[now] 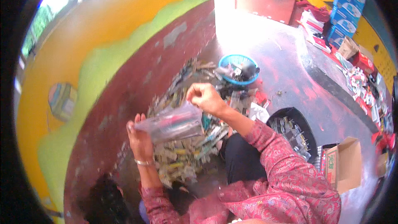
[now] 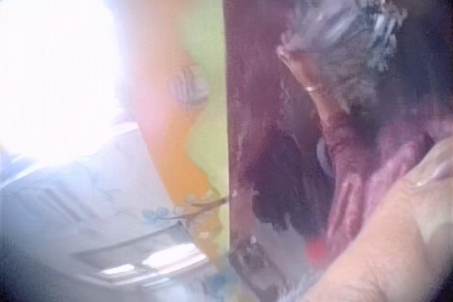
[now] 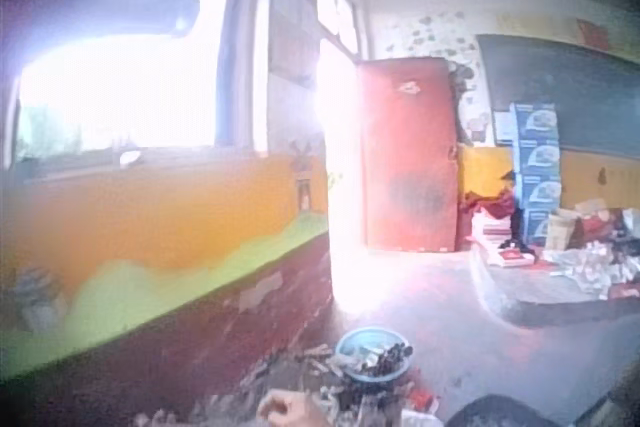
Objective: The person sorts through various packaged items on the floor, picking them up to clean them with a cloth and then placing some of the items into a plastic bag.
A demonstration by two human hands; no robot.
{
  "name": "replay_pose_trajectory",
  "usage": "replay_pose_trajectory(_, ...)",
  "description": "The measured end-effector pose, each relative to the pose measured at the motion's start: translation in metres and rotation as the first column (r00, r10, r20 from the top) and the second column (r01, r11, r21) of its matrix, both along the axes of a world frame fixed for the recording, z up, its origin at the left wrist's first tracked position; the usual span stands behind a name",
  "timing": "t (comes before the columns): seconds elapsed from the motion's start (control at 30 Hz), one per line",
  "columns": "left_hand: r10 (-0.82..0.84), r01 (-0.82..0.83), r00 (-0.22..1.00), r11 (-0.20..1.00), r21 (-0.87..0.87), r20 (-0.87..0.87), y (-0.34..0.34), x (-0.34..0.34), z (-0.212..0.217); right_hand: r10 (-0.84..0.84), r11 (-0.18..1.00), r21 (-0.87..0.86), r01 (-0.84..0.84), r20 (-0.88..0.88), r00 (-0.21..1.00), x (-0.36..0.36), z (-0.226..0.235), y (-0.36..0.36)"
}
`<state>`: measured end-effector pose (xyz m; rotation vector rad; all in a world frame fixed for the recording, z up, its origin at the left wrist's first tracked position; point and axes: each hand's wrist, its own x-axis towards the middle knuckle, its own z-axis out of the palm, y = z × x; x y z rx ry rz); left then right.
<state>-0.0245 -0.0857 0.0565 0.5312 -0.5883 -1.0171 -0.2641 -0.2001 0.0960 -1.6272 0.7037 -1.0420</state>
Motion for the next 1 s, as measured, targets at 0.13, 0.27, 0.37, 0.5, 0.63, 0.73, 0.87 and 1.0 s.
replay_pose_trajectory(0.13, 0.113, -0.118, 0.989, 0.992, 0.041, 0.095, 0.024, 0.048, -0.021, -0.136, 0.920, -0.392, 0.024, -0.260, 0.956, 0.065, -0.007, 0.031)
replay_pose_trajectory(0.27, 0.234, -0.487, 0.717, 0.843, 0.230, 0.657, 0.053, 0.032, 0.008, 0.006, 0.795, -0.555, -0.243, -0.393, 0.920, 0.102, -0.020, 0.043)
replay_pose_trajectory(0.37, 0.144, -0.277, 0.929, 0.882, 0.382, 0.342, 0.064, 0.043, -0.011, 0.308, 0.802, -0.327, -0.500, -0.490, 0.815, 0.132, -0.026, 0.056)
replay_pose_trajectory(0.5, -0.092, -0.055, 0.937, 0.914, 0.402, 0.337, 0.066, 0.051, -0.022, 0.395, 0.712, -0.352, -0.608, -0.515, 0.761, 0.151, -0.050, 0.040)
replay_pose_trajectory(0.63, -0.313, -0.054, 0.730, 0.860, 0.508, 0.608, 0.057, 0.040, -0.036, 0.553, 0.674, -0.210, -0.708, -0.492, 0.672, 0.170, -0.034, 0.027)
replay_pose_trajectory(0.73, -0.446, -0.102, 0.632, 0.763, 0.639, 0.634, 0.037, 0.037, -0.056, 0.511, 0.588, -0.299, -0.751, -0.583, 0.632, 0.166, -0.057, 0.018)
replay_pose_trajectory(0.87, -0.421, -0.077, 0.634, 0.801, 0.594, 0.649, 0.006, 0.020, -0.119, 0.423, 0.621, -0.378, -0.686, -0.576, 0.700, 0.135, -0.094, -0.004)
replay_pose_trajectory(1.0, -0.485, -0.029, 0.435, 0.835, 0.550, 0.759, -0.031, 0.001, -0.160, 0.452, 0.747, -0.215, -0.629, -0.530, 0.717, 0.084, -0.134, -0.036)
